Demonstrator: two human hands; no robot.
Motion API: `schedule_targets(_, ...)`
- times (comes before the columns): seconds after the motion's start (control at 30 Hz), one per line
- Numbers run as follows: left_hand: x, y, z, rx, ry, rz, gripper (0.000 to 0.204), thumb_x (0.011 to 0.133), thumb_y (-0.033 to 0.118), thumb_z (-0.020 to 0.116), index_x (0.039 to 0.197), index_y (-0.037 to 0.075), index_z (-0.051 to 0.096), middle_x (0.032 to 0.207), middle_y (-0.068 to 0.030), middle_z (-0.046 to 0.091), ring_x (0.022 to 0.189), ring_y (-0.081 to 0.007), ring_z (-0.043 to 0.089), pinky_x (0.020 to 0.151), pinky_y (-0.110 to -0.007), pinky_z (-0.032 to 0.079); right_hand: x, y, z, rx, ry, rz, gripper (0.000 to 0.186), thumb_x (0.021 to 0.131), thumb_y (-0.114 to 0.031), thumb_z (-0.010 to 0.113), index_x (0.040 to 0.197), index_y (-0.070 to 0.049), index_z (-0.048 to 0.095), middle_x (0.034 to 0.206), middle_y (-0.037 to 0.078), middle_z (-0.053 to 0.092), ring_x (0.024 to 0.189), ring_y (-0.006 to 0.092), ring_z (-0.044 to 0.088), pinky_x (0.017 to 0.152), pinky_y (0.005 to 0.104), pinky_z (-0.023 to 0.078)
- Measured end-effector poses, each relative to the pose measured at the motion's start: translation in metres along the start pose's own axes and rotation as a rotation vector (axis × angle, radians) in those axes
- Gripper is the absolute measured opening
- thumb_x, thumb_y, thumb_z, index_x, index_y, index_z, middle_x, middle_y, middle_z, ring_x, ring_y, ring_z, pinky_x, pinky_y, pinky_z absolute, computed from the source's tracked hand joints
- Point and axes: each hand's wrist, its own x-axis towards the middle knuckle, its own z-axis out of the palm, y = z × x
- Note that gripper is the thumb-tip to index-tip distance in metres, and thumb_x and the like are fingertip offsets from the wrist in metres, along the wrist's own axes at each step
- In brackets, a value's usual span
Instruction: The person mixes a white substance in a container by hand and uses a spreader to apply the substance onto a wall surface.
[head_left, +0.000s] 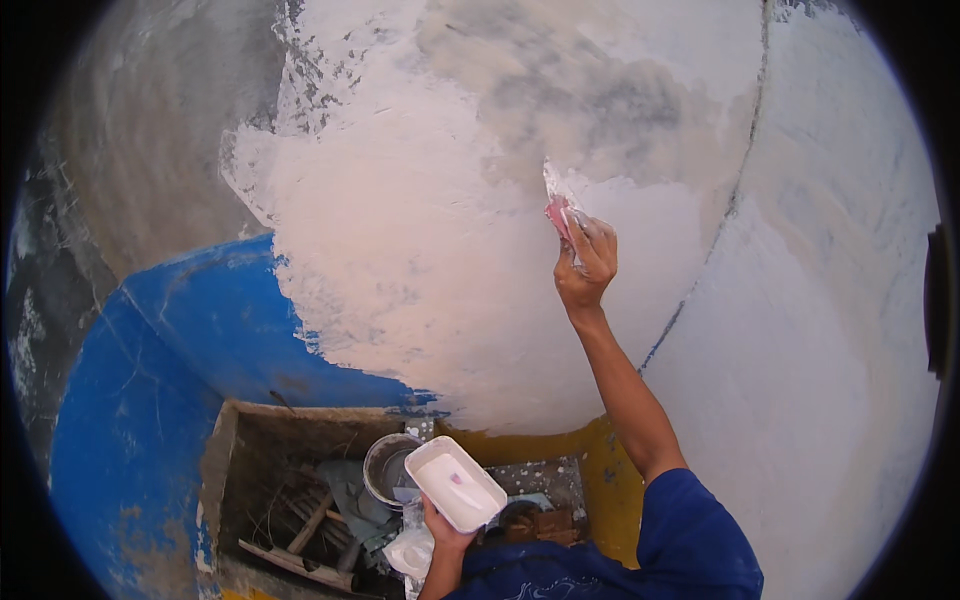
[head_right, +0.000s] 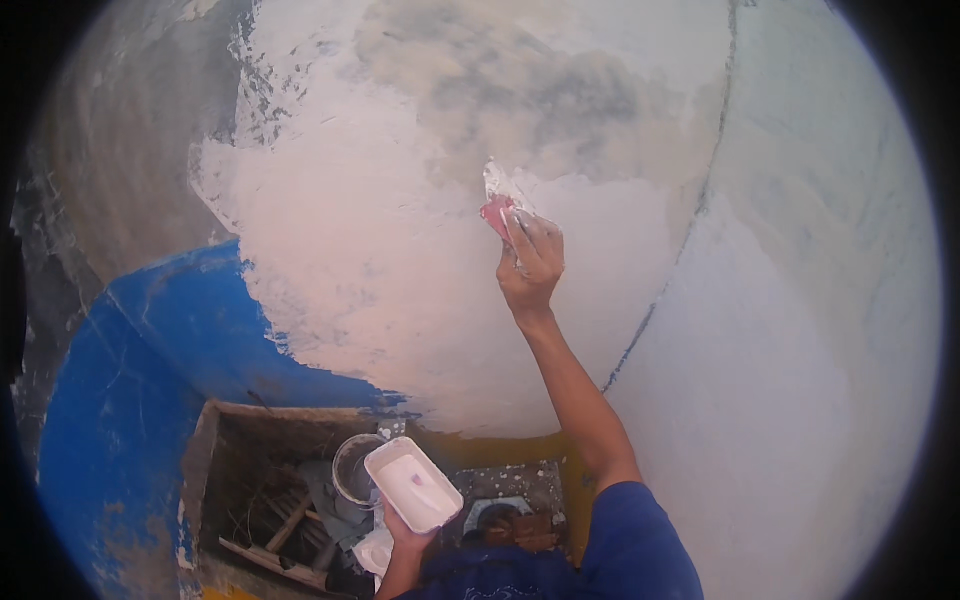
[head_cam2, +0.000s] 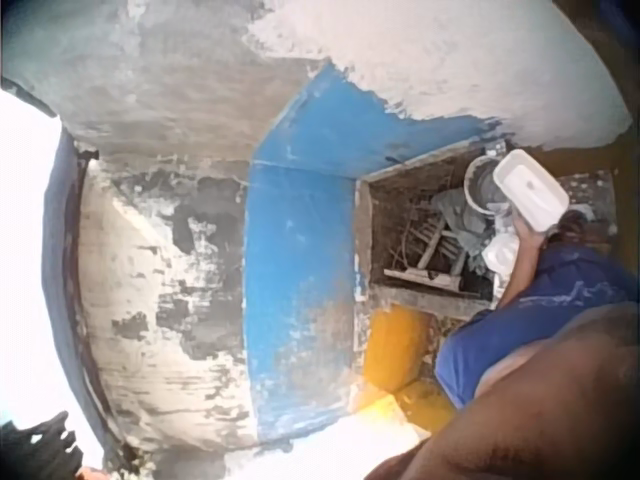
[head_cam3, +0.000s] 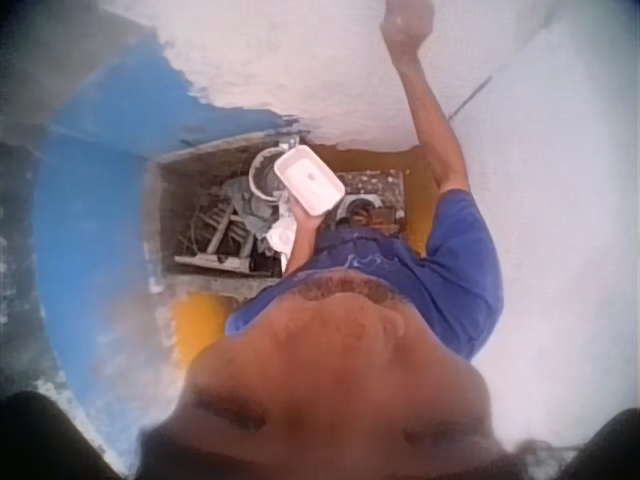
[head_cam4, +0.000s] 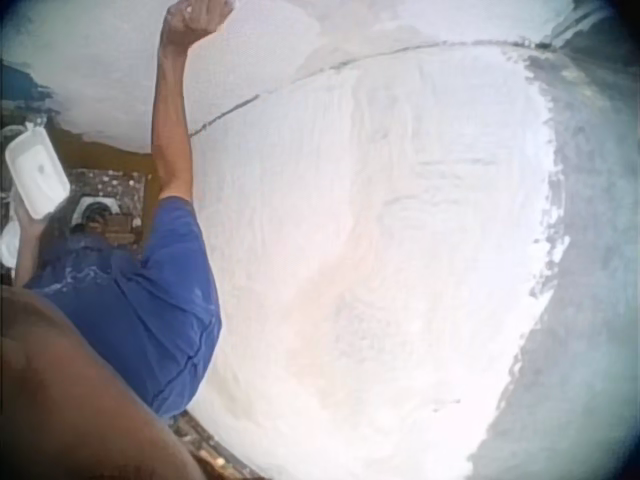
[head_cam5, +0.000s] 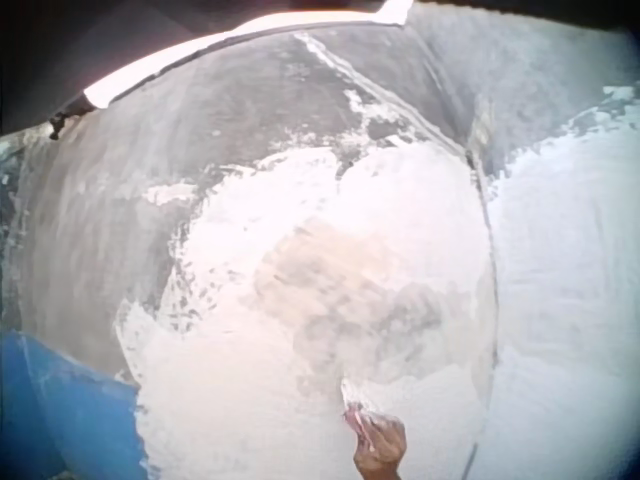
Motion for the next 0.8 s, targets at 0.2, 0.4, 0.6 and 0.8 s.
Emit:
schedule_targets(0.2,-0.001,0.003,-0.001,-0.033,-0.003,-0.011,0.063,0.097,0.061,0.043,0.144,0.02,0.043,0.137,-0.008,0.054,0.124,-0.037,0.054,0.102,-0.064,0.042,0.013,-0.025,0.016,0.042,0.049,-0.079,0.05,0.065,0.009,0.07,0.112,-0.008,0.072,0.111,0.006,0.069,0.097,0.0281,0.061,0.083,0.0391,0.049)
schedule_targets(0.4,0.003,0.003,0.004,-0.009,0.014,-0.001,0.064,0.097,0.061,0.043,0.145,0.019,0.043,0.137,-0.0082,0.055,0.123,-0.037,0.055,0.101,-0.064,0.043,-0.028,-0.006,0.032,-0.22,-0.251,-0.243,0.044,0.073,-0.001,0.069,0.114,-0.018,0.072,0.124,0.003,0.065,0.1,0.0236,0.061,0.077,0.0348,0.047)
schedule_targets(0.6,0.0,0.009,0.003,-0.026,-0.006,0.015,0.064,0.097,0.061,0.043,0.144,0.018,0.043,0.136,-0.0084,0.055,0.121,-0.0371,0.056,0.101,-0.063,0.044,-0.002,-0.018,-0.009,0.08,-0.201,-0.183,0.044,0.066,0.009,0.068,0.105,-0.01,0.075,0.11,0.004,0.072,0.094,0.0248,0.061,0.08,0.0359,0.05)
schedule_targets(0.8,-0.002,0.004,-0.002,-0.021,0.004,-0.004,0.064,0.096,0.061,0.043,0.143,0.017,0.044,0.136,-0.0084,0.056,0.121,-0.0368,0.056,0.101,-0.062,0.044,0.061,0.03,-0.029,-0.128,0.019,-0.079,0.048,0.069,0.014,0.067,0.111,-0.008,0.074,0.108,0.006,0.071,0.095,0.0271,0.058,0.083,0.0381,0.05)
